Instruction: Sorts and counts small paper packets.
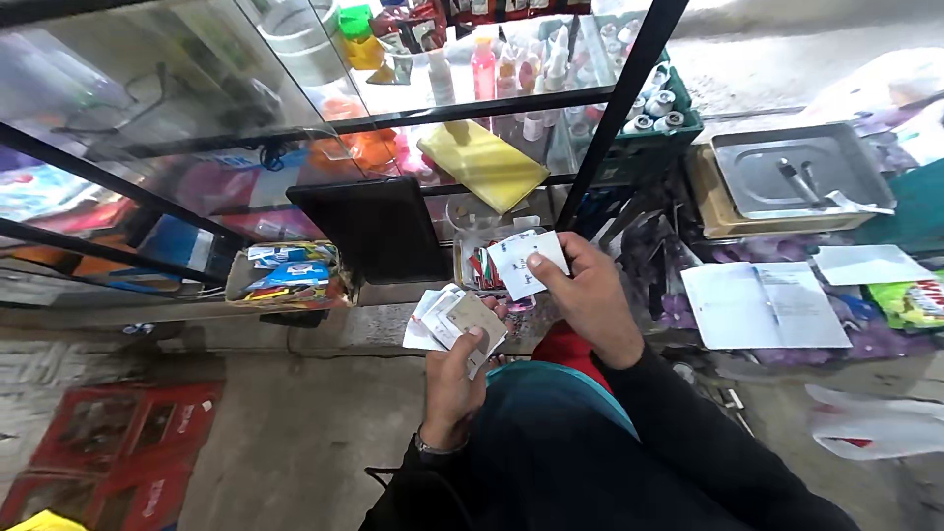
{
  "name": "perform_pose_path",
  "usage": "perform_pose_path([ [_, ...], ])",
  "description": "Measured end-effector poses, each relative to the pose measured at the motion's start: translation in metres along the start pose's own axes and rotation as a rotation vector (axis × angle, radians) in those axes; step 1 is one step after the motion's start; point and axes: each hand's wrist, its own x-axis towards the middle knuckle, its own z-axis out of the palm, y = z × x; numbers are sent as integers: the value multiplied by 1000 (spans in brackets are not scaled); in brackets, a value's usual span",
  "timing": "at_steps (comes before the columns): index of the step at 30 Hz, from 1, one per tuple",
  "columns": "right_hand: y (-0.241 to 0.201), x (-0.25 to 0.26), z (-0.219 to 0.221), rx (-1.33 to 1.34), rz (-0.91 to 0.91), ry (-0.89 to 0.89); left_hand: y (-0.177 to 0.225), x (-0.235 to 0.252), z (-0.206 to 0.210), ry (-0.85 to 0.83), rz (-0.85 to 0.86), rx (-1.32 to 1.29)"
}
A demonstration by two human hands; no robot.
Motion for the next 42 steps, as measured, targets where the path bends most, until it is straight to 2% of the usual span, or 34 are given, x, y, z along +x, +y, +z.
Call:
perform_pose_path([
  [3,-4,-2,2,93,16,-37,0,-3,1,88,46,92],
  [6,-1,-3,5,193,70,-188,-2,-5,4,206,83,165],
  [10,9,-5,14,217,155,-403,-2,-4,1,200,103,168],
  [12,13,-5,18,198,171,-455,-1,-4,1,184,103,170],
  [18,17,-6,23,139,159,-412,-1,-4,1,221,76,200],
  [23,10,0,14,-42,86,-109,1,-3,-1,251,80,175],
  [28,-2,1,0,-10,92,-13,2,-4,-3,222,64,130],
  [33,-5,-4,-1,27,78,-49,3,-8,-11,106,20,-6],
  [36,-9,-7,-1,39,78,-85,2,-11,-12,125,31,1],
  [42,9,-10,13,-21,109,-382,-2,-9,-5,113,84,114],
])
